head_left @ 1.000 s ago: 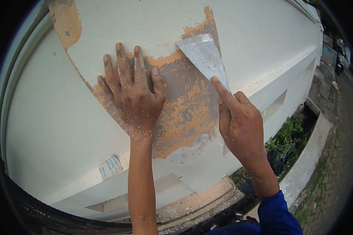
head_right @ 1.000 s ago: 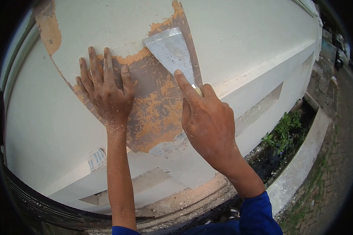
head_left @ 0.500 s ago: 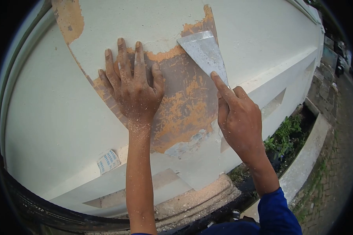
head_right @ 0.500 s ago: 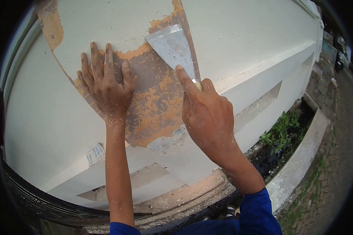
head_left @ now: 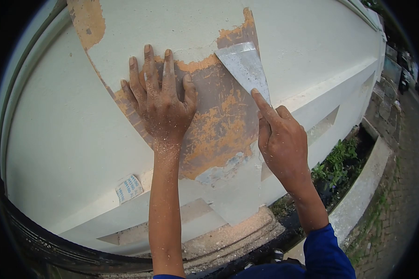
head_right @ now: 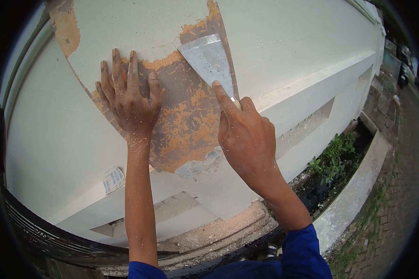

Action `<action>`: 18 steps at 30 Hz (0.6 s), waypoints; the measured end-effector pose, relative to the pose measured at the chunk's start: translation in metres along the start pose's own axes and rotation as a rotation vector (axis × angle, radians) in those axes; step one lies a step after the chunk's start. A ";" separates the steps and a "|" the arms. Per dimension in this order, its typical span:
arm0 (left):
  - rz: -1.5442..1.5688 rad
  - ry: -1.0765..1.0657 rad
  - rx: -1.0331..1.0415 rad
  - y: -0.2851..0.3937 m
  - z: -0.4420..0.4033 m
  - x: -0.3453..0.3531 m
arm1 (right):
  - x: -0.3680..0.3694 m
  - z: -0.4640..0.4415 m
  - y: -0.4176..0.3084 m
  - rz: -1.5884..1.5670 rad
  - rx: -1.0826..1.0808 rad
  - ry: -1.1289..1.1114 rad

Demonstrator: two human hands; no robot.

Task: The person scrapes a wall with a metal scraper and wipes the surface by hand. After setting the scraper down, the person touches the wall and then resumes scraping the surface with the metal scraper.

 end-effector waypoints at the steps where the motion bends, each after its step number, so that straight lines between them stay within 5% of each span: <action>1: 0.005 0.001 0.004 0.001 0.000 0.000 | -0.001 -0.003 -0.002 -0.004 -0.019 0.021; 18: 0.020 0.013 0.009 0.000 -0.001 0.000 | -0.002 -0.006 -0.003 -0.002 -0.022 0.035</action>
Point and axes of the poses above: each hand's wrist, its own z-axis away from the middle knuckle, its own x-axis out of the palm, y = z × x, the point moved 7 cm from there along -z, towards the middle knuckle, and after that the axes turned 14 degrees about -z, right-handed, at the moved point
